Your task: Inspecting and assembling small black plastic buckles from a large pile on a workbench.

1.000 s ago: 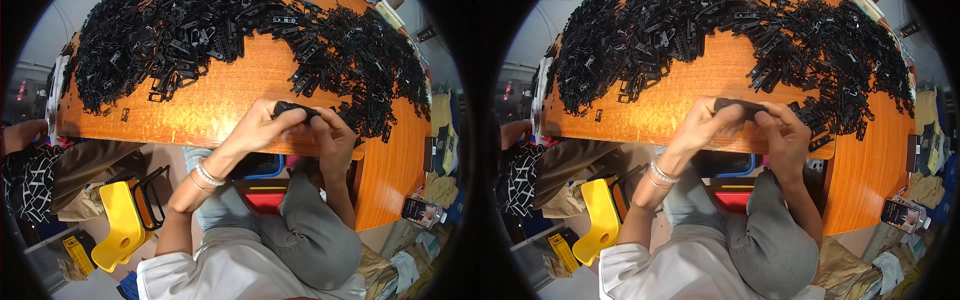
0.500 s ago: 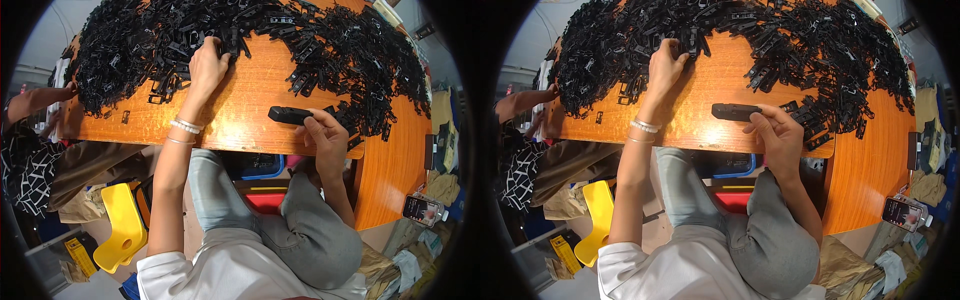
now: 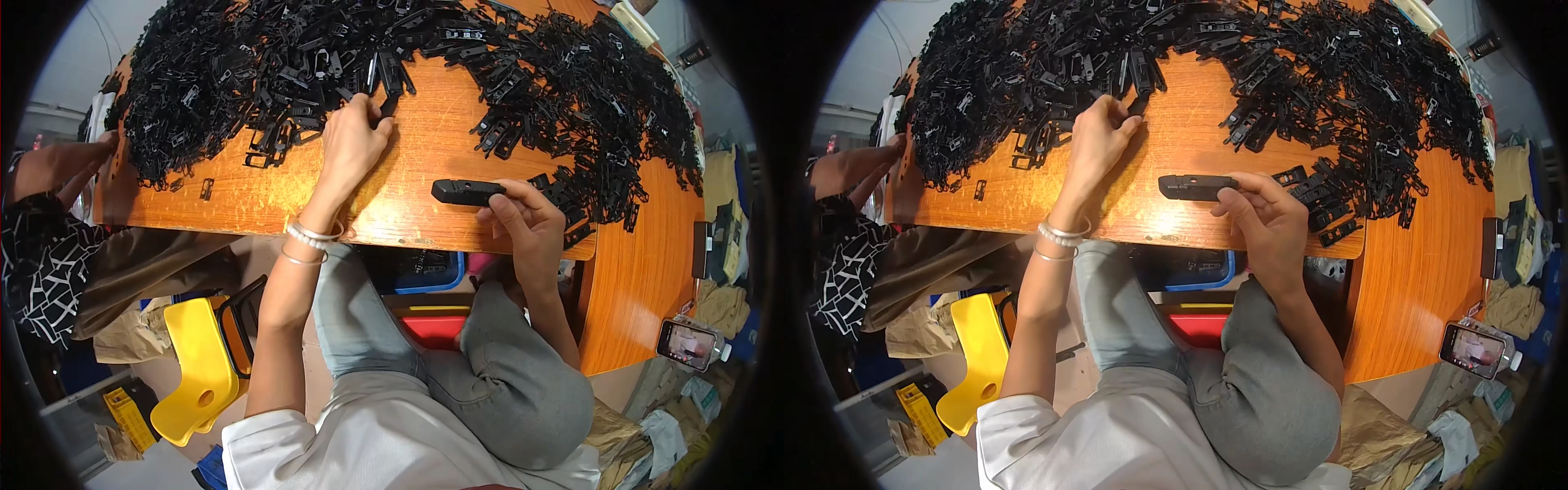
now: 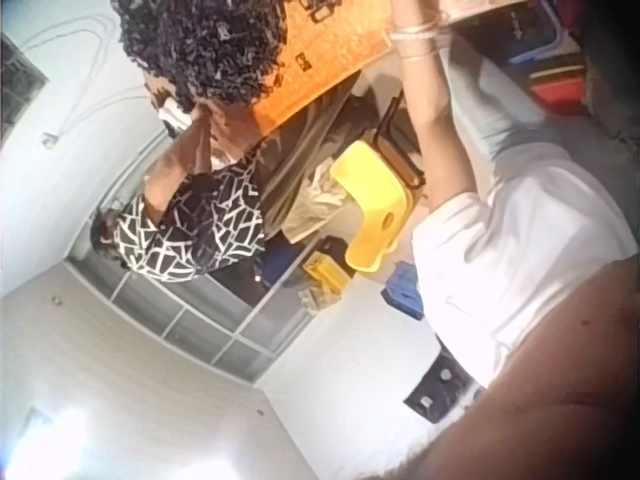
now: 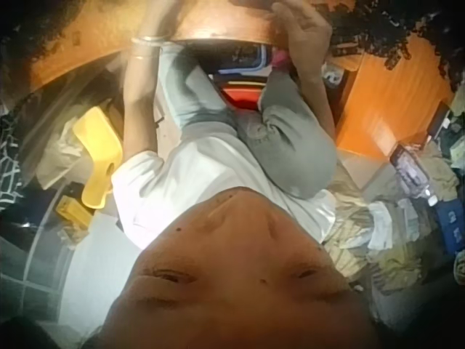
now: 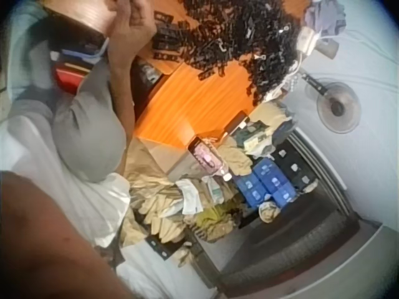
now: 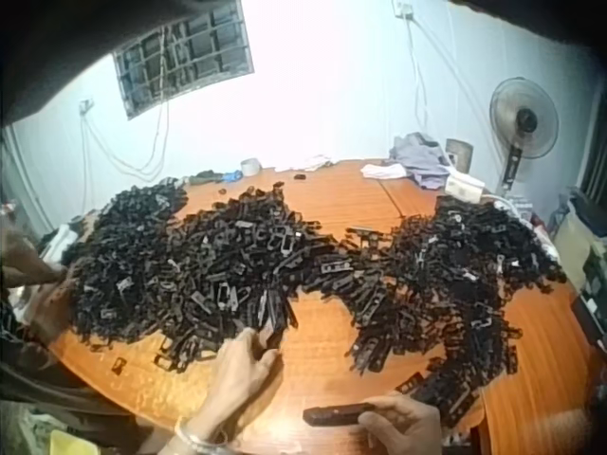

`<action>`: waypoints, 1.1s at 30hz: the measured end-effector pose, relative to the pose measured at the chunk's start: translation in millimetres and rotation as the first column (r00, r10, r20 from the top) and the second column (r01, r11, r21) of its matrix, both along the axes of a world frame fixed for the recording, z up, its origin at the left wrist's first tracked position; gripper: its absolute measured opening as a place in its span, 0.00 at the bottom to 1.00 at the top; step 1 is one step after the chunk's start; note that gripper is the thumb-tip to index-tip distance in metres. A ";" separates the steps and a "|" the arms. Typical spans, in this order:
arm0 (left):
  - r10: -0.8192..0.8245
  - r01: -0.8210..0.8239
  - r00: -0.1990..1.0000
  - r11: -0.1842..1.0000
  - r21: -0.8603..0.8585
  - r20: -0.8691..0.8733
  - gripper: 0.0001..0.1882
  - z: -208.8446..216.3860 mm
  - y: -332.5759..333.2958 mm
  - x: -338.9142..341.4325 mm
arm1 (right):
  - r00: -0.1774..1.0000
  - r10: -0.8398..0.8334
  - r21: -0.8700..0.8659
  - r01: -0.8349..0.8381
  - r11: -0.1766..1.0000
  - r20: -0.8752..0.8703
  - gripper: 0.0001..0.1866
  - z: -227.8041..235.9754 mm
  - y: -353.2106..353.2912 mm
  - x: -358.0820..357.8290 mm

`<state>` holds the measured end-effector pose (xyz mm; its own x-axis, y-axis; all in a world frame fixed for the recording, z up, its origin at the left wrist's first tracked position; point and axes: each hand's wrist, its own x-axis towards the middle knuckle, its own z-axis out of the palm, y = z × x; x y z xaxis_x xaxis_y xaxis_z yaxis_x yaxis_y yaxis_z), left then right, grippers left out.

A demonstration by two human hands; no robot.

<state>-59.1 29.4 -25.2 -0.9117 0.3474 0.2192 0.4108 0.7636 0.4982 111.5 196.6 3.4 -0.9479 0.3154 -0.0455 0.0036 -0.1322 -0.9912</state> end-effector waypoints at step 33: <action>-0.789 -0.081 0.347 0.514 0.854 0.508 0.13 34.8 -6.2 88.5 | 0.975 0.193 0.075 -0.185 0.980 -0.113 0.12 15.4 -1.4 1.2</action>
